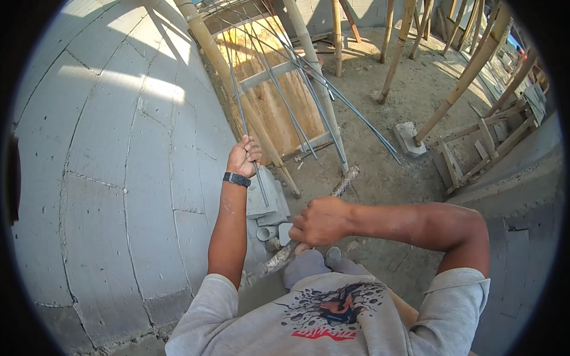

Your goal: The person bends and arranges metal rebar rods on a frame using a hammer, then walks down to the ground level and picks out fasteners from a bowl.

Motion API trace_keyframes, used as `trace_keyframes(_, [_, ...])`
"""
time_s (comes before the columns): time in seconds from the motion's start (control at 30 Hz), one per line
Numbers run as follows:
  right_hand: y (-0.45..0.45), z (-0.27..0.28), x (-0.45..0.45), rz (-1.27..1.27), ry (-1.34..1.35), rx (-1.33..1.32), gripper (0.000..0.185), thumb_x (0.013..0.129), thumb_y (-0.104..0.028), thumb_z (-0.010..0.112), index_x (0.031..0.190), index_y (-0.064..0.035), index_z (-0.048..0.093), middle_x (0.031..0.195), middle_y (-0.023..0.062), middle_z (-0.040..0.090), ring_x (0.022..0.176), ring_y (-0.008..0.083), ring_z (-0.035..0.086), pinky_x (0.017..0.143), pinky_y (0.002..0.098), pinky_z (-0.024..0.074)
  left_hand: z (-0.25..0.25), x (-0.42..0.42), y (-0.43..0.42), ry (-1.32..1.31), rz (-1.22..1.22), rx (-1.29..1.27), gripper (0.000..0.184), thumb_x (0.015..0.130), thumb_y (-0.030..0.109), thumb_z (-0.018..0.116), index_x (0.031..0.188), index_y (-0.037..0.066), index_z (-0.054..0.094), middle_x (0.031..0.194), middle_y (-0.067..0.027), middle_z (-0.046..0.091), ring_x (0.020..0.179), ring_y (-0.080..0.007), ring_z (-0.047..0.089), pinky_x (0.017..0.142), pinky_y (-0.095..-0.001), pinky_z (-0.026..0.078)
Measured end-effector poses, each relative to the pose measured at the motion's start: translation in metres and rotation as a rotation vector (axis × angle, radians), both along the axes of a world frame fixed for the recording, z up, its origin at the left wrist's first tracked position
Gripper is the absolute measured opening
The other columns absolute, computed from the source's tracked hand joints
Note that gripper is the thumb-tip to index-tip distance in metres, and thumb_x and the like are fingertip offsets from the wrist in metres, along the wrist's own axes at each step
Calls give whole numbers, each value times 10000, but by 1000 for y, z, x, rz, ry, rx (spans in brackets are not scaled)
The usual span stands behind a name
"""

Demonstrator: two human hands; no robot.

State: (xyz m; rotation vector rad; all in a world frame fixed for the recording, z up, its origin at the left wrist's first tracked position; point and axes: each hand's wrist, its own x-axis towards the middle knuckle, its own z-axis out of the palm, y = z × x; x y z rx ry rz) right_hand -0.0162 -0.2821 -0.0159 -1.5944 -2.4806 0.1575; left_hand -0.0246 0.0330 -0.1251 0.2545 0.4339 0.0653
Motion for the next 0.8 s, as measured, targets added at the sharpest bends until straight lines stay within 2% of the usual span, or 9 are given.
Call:
trace_keyframes(0.1, [7, -13, -3, 287, -111, 58, 469, 941, -528, 475, 885, -75, 586, 773, 121, 656, 686, 325, 691, 551, 439, 551, 2, 2, -2, 10, -8, -6, 210, 1020, 243, 514, 881, 86, 528, 622, 23, 426, 498, -95, 369, 426, -228, 308])
trace_keyframes(0.2, [31, -20, 51, -266, -127, 6, 440, 933, -511, 487, 841, -86, 556, 714, 84, 611, 669, 289, 683, 551, 423, 551, 8, 1, -2, -11, -3, 14, 212, 1020, 243, 513, 879, 85, 527, 624, 25, 426, 502, -96, 367, 431, -229, 310])
trace_keyframes(0.3, [25, -3, 38, -296, -141, -77, 437, 931, -510, 488, 848, -88, 559, 710, 82, 612, 673, 290, 685, 544, 410, 549, 22, -2, 2, 25, -1, 19, 213, 1023, 240, 508, 876, 86, 521, 624, 24, 429, 504, -93, 366, 428, -223, 306])
trace_keyframes(0.4, [17, -16, 11, 78, -51, 87, 469, 944, -548, 473, 850, -97, 558, 694, 72, 591, 621, 273, 662, 504, 417, 531, 15, -1, 1, -6, -19, -30, 218, 1023, 244, 509, 872, 86, 518, 628, 26, 436, 502, -89, 363, 426, -220, 303])
trace_keyframes(0.5, [28, -19, 13, 295, -70, 193, 486, 937, -564, 477, 832, -97, 563, 674, 67, 584, 602, 275, 656, 494, 412, 525, 14, 1, -3, 82, 12, 10, 196, 1022, 266, 510, 894, 118, 513, 614, 42, 409, 488, -83, 346, 403, -222, 284])
trace_keyframes(0.6, [41, -6, 59, -315, -128, -84, 445, 928, -515, 491, 824, -85, 541, 699, 57, 590, 657, 278, 673, 541, 414, 537, 16, 0, 2, 71, 7, 58, 214, 1024, 273, 508, 883, 114, 514, 615, 44, 406, 495, -84, 345, 411, -218, 285])
trace_keyframes(0.7, [25, -3, 33, -161, -104, 60, 446, 922, -517, 495, 820, -85, 538, 699, 55, 588, 658, 274, 673, 540, 410, 536, 16, -1, 0, 37, -5, -31, 215, 1028, 270, 501, 883, 112, 516, 615, 43, 403, 498, -83, 343, 416, -215, 287])
trace_keyframes(0.8, [17, -2, 3, 201, -70, 157, 437, 940, -524, 482, 847, -103, 552, 698, 55, 580, 631, 246, 655, 526, 373, 530, 11, 3, -3, 30, 0, -34, 207, 1029, 263, 500, 890, 111, 521, 615, 43, 403, 500, -82, 344, 418, -212, 289])
